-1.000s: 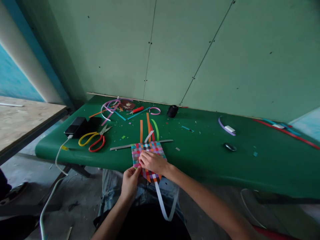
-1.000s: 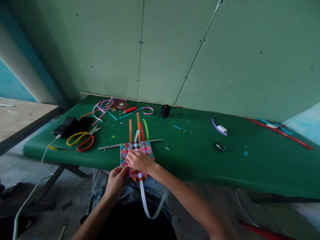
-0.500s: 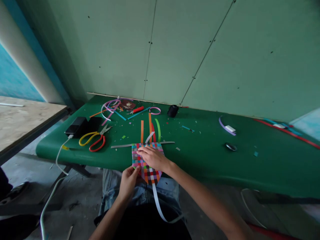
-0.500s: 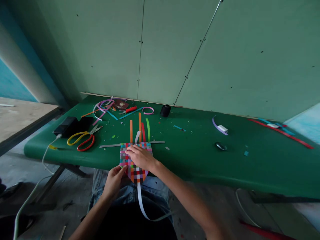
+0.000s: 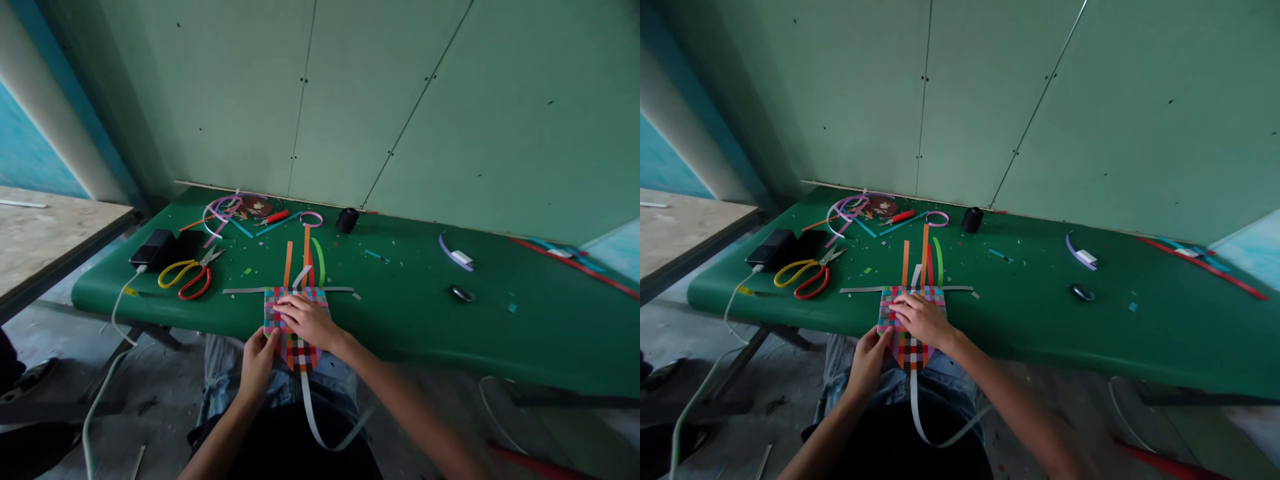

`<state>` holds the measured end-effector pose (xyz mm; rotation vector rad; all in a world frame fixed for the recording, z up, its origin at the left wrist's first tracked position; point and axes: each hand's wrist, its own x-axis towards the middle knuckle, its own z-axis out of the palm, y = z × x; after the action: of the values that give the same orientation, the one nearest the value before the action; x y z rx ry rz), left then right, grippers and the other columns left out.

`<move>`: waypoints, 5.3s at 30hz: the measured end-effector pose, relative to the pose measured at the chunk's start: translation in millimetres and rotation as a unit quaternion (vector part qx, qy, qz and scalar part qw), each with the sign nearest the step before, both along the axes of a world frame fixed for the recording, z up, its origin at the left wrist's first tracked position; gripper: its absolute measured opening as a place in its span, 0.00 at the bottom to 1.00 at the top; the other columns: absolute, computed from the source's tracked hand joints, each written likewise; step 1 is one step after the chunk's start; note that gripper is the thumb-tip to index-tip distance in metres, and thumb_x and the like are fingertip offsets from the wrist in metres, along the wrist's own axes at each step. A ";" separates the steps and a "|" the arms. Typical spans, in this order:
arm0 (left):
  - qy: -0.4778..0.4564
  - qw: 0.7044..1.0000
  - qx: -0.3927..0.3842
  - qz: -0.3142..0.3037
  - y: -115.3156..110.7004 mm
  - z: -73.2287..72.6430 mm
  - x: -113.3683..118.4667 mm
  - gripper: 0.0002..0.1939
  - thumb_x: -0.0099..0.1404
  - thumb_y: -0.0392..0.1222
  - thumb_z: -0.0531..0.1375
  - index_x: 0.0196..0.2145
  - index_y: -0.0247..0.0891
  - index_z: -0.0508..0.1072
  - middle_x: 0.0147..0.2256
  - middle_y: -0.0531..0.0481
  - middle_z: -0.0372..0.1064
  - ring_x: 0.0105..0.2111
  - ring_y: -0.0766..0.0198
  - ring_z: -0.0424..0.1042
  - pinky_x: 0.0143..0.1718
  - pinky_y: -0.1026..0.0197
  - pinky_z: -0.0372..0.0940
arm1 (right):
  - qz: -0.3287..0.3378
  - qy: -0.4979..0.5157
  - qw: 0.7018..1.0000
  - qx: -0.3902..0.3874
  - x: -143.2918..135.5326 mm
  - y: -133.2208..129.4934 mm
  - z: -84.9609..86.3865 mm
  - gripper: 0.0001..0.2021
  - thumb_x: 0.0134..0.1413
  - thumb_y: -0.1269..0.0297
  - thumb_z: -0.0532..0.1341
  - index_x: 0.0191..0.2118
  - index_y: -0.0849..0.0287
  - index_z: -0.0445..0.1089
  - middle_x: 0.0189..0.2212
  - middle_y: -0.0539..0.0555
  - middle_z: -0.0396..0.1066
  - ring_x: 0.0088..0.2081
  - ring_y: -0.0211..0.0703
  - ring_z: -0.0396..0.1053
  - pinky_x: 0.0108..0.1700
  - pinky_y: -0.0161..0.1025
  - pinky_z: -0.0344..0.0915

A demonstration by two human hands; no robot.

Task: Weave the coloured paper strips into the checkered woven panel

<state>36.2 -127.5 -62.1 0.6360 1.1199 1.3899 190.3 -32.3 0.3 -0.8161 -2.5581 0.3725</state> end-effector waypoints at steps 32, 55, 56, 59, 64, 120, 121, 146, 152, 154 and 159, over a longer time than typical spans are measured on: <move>0.141 0.988 0.030 -0.057 -10.3 15.0 -19.6 0.22 0.66 0.60 0.65 0.34 0.35 0.78 0.26 0.53 0.66 0.26 0.67 0.59 0.27 0.67 0.55 | 0.154 -0.106 0.949 -0.255 -11.3 29.3 62.6 0.05 0.69 0.71 0.59 0.39 0.58 0.71 0.51 0.54 0.67 0.32 0.33 0.68 0.36 0.33 0.69; 0.160 0.984 0.045 -0.067 -10.7 11.7 -18.5 0.20 0.69 0.58 0.63 0.36 0.35 0.77 0.29 0.52 0.68 0.30 0.65 0.60 0.30 0.67 0.56 | 0.110 -0.135 0.943 -0.284 -20.7 27.7 64.2 0.05 0.65 0.76 0.62 0.37 0.61 0.73 0.46 0.54 0.68 0.31 0.31 0.66 0.33 0.32 0.65; 0.158 0.984 0.045 -0.067 -10.6 11.7 -18.3 0.20 0.68 0.57 0.64 0.35 0.35 0.77 0.29 0.52 0.68 0.30 0.65 0.61 0.30 0.67 0.57 | 0.108 -0.128 0.941 -0.294 -20.3 28.5 62.6 0.06 0.65 0.76 0.62 0.37 0.61 0.74 0.46 0.54 0.68 0.30 0.30 0.66 0.33 0.31 0.65; 0.147 0.986 0.047 -0.065 -10.4 9.1 -18.1 0.20 0.69 0.58 0.64 0.37 0.35 0.78 0.29 0.52 0.69 0.30 0.66 0.61 0.31 0.67 0.58 | 0.105 -0.099 0.935 -0.325 -20.2 32.4 54.1 0.04 0.64 0.75 0.65 0.36 0.61 0.75 0.46 0.54 0.70 0.28 0.29 0.67 0.31 0.31 0.66; 0.111 0.992 0.035 -0.055 -9.7 1.6 -19.1 0.21 0.67 0.59 0.65 0.40 0.35 0.79 0.31 0.51 0.71 0.30 0.66 0.64 0.31 0.67 0.59 | 0.072 -0.008 0.952 -0.297 -19.0 35.3 31.0 0.04 0.58 0.70 0.72 0.36 0.60 0.78 0.34 0.50 0.75 0.32 0.36 0.73 0.35 0.33 0.69; 0.033 0.998 0.037 0.026 13.5 16.2 12.6 0.25 0.64 0.60 0.68 0.45 0.35 0.77 0.32 0.49 0.78 0.31 0.62 0.76 0.32 0.64 0.68 | 0.074 0.003 0.992 -0.106 17.7 18.0 13.9 0.20 0.68 0.61 0.66 0.63 0.49 0.73 0.63 0.56 0.71 0.65 0.49 0.66 0.68 0.54 0.64; 0.061 0.997 0.047 0.024 16.7 19.3 8.7 0.27 0.65 0.60 0.68 0.49 0.35 0.76 0.33 0.48 0.78 0.31 0.61 0.76 0.32 0.64 0.68 | 0.064 0.002 0.993 -0.104 17.1 22.7 13.7 0.20 0.68 0.60 0.67 0.63 0.49 0.73 0.63 0.57 0.71 0.66 0.50 0.65 0.68 0.54 0.63; 0.681 0.665 0.307 -0.004 70.8 17.8 -49.3 0.18 0.76 0.39 0.56 0.60 0.42 0.75 0.60 0.43 0.75 0.61 0.49 0.71 0.62 0.44 0.59 | -0.072 -0.060 0.995 0.033 -36.7 71.6 -13.4 0.24 0.68 0.81 0.51 0.64 0.66 0.70 0.65 0.66 0.68 0.64 0.52 0.69 0.67 0.47 0.66; 0.689 0.667 0.282 -0.028 101.9 29.7 -62.8 0.22 0.76 0.47 0.57 0.63 0.40 0.72 0.62 0.40 0.72 0.65 0.45 0.66 0.62 0.44 0.62 | -0.087 -0.035 0.995 0.029 -35.7 81.3 -14.2 0.24 0.68 0.80 0.52 0.65 0.61 0.69 0.66 0.64 0.66 0.66 0.52 0.67 0.67 0.48 0.66; 0.708 0.653 0.265 -0.048 121.2 36.2 -68.0 0.24 0.76 0.48 0.55 0.66 0.39 0.70 0.64 0.39 0.69 0.68 0.41 0.61 0.63 0.41 0.61 | -0.092 -0.031 0.995 0.028 -36.0 89.1 -14.1 0.24 0.69 0.79 0.53 0.65 0.59 0.68 0.66 0.63 0.66 0.66 0.51 0.67 0.68 0.48 0.65; 0.747 0.604 0.245 -0.132 158.7 46.7 -78.0 0.24 0.78 0.50 0.52 0.66 0.41 0.70 0.65 0.41 0.68 0.71 0.43 0.56 0.66 0.37 0.57 | -0.115 -0.031 0.992 0.035 -37.9 103.3 -16.8 0.23 0.70 0.78 0.51 0.64 0.62 0.70 0.65 0.64 0.68 0.65 0.52 0.68 0.67 0.49 0.65</move>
<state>-41.7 31.2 -15.4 2.5533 1.7029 0.6147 152.4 71.0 -16.5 -1.0970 -2.4816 0.1885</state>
